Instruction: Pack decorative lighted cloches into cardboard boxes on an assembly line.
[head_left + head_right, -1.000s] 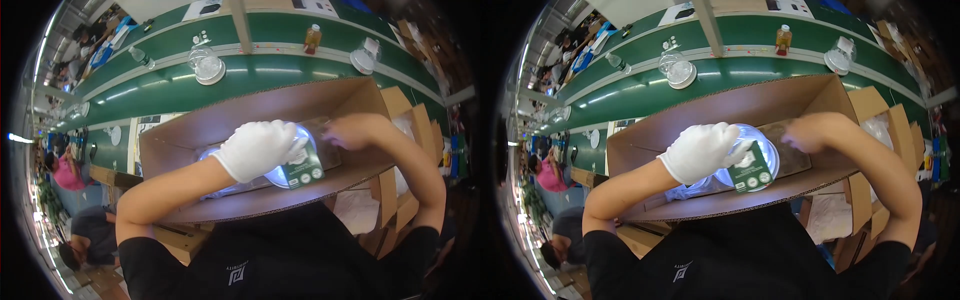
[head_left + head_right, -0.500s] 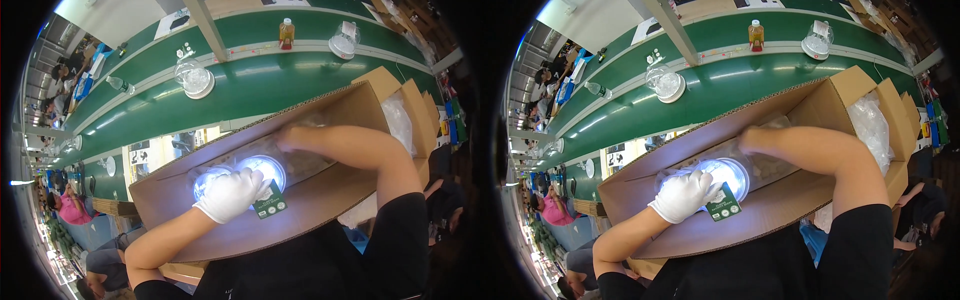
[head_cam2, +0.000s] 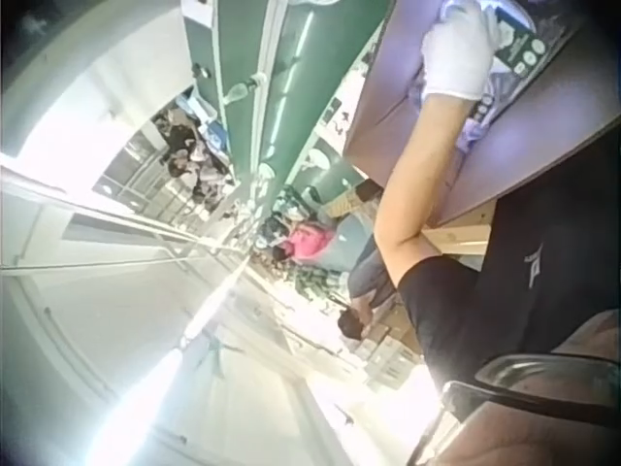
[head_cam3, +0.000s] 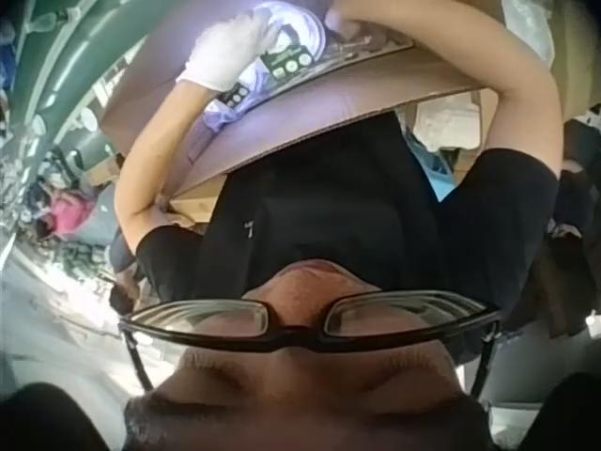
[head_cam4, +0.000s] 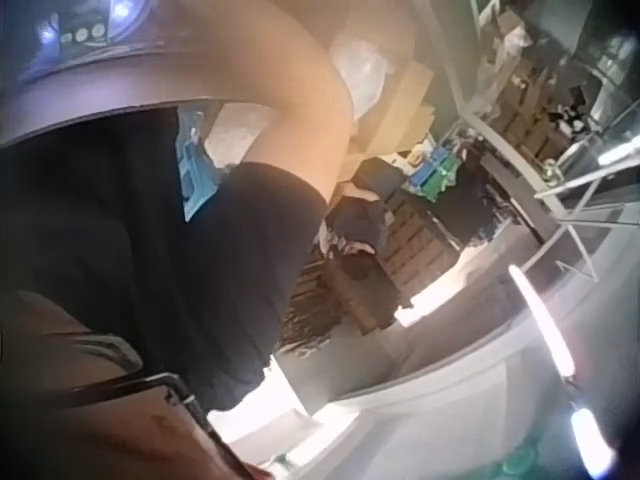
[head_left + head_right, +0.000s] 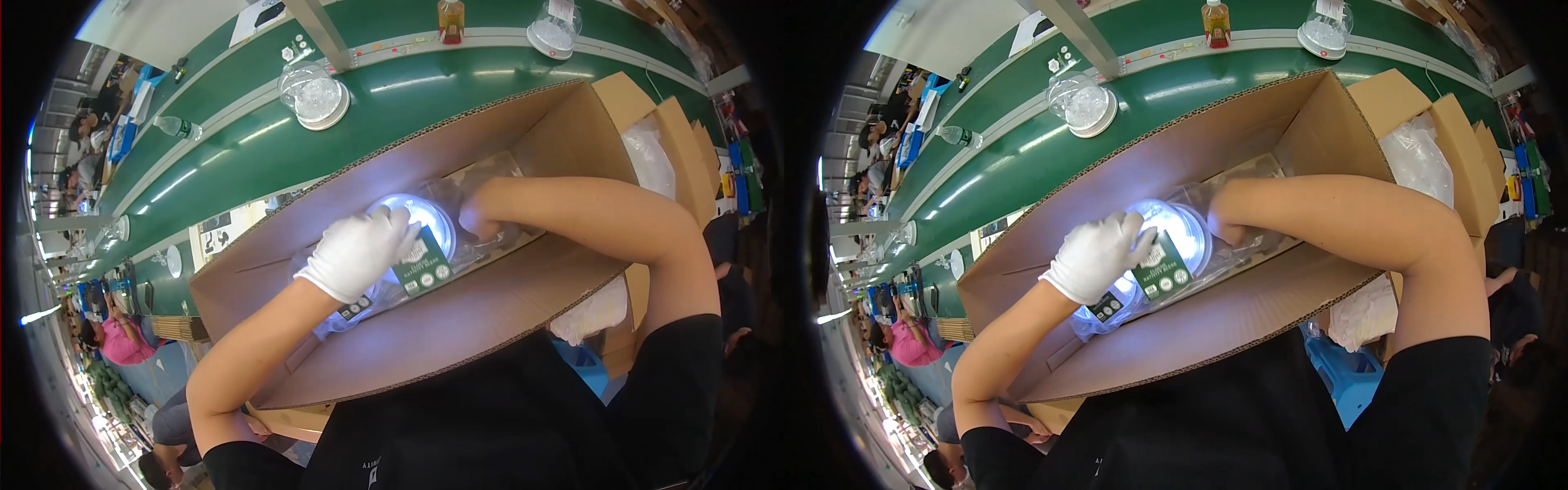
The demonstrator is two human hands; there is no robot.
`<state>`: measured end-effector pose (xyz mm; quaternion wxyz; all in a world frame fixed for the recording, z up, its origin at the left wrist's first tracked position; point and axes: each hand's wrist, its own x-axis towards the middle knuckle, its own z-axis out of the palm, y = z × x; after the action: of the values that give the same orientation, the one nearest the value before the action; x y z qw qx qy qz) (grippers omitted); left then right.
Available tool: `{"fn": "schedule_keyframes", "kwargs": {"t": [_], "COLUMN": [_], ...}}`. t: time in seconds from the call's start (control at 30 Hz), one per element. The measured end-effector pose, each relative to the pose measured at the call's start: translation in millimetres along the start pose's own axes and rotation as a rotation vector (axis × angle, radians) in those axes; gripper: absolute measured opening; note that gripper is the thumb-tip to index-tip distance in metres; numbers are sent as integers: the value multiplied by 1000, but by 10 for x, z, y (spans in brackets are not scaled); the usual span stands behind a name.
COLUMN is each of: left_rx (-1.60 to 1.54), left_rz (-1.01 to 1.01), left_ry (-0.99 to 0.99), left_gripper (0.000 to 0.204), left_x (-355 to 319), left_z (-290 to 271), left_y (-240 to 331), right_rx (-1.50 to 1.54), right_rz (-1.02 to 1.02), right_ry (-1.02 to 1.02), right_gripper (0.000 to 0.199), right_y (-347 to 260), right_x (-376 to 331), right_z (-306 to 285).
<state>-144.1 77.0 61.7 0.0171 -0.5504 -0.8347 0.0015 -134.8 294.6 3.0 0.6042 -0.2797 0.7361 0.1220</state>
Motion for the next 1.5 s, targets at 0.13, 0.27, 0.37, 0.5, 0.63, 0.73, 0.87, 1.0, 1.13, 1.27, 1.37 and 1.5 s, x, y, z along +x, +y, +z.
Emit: {"fn": "schedule_keyframes", "kwargs": {"t": [0.13, 0.27, 0.37, 0.5, 0.63, 0.73, 0.87, 1.0, 1.13, 1.27, 1.37, 1.5], "left_rx": [-16, -84, -170, -188, -142, -134, -91, -71, -47, -66, -107, -114], "left_rz": [-51, -94, -154, -155, -84, 16, 125, 123, 94, 70, 52, 90], "left_ry": [14, 21, 4, -8, -40, -14, -32, -75, -83, -111, -105, -241], "left_gripper": [32, 29, 30, 30, 31, 29, 29, 21, 20, 22, 24, 26], "left_x": [-20, -115, -132, -161, -190, -360, -462, -627, -693, -826, -916, -975], "left_z": [65, 145, 160, 156, 171, 162, 153, 49, 25, 75, 102, 100], "left_y": [-78, -91, -135, -160, -35, 66, 114, 75, -6, -174, -261, -154], "right_rx": [146, 32, -109, -163, -51, 104, 135, 75, 350, 252, 219, 92], "right_rz": [-372, -301, -256, -150, -130, -16, -10, 470, 561, 548, 374, 113], "right_ry": [37, -62, -140, -134, -113, 146, 571, 480, 15, -127, 84, 105], "right_gripper": [32, 32, 29, 27, 29, 26, 71, 86, 52, 43, 37, 31], "right_y": [-66, -235, -313, -532, -423, -314, -107, -322, -81, -54, -233, -344], "right_x": [554, 521, 711, 502, 440, 324, 515, 357, 222, 381, 318, 213], "right_z": [486, 513, 714, 538, 354, 238, 413, 180, -108, -62, -103, -301]}}
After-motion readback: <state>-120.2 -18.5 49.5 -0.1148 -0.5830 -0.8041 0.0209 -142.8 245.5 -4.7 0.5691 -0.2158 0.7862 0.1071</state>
